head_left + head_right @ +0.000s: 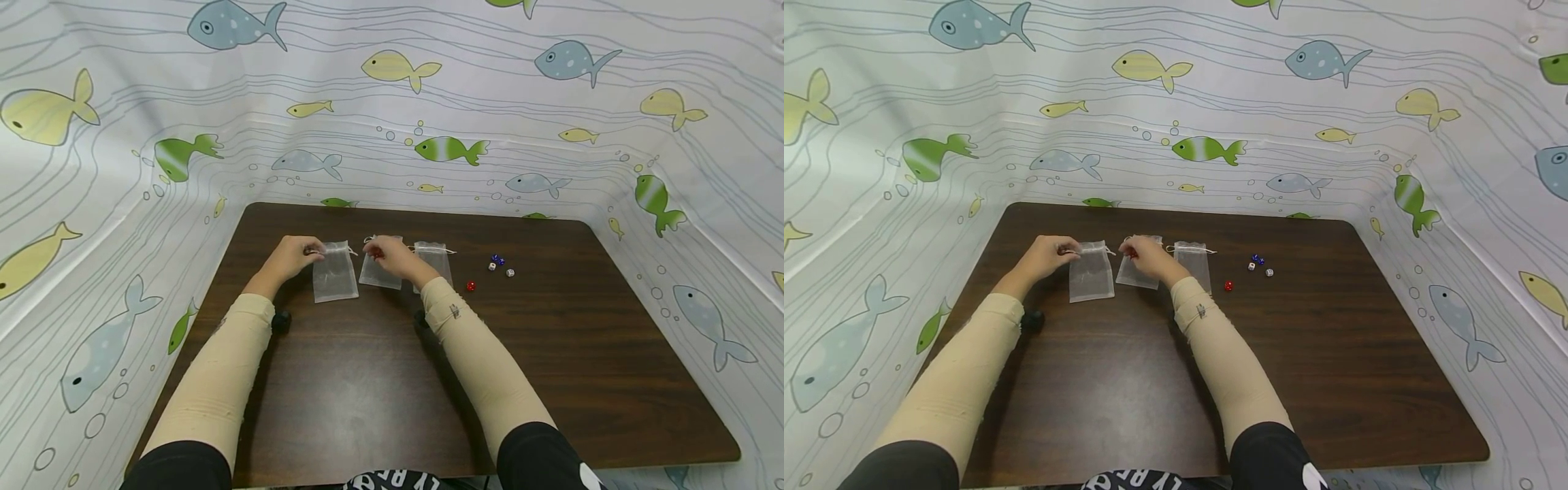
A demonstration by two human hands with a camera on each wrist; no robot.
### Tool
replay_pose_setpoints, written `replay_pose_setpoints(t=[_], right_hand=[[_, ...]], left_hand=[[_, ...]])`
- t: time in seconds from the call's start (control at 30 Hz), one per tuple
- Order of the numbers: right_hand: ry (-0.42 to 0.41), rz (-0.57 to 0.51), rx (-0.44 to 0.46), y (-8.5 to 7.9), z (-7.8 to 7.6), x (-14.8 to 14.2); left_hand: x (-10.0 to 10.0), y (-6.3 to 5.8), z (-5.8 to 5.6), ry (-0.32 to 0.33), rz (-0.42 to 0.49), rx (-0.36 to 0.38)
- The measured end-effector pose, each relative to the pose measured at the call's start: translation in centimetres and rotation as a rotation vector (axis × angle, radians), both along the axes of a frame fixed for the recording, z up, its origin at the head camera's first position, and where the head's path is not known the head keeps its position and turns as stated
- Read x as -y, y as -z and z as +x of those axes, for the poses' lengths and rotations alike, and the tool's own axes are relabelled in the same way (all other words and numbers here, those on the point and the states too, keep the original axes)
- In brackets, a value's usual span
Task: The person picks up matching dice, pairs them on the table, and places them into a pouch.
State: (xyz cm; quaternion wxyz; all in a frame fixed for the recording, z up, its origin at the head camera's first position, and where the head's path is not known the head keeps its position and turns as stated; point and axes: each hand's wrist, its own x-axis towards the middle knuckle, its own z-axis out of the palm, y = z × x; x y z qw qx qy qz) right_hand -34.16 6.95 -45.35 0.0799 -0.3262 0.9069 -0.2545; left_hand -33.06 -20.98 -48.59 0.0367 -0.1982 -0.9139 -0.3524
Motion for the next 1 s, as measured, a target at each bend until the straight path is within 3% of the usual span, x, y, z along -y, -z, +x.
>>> replay_pose_setpoints(t=[1.0], right_hand=[[-0.029, 0.001, -0.021, 0.1, 0.3, 1.2]], left_hand=[[-0.2, -0.2, 0.0, 0.023, -0.004, -0.021]])
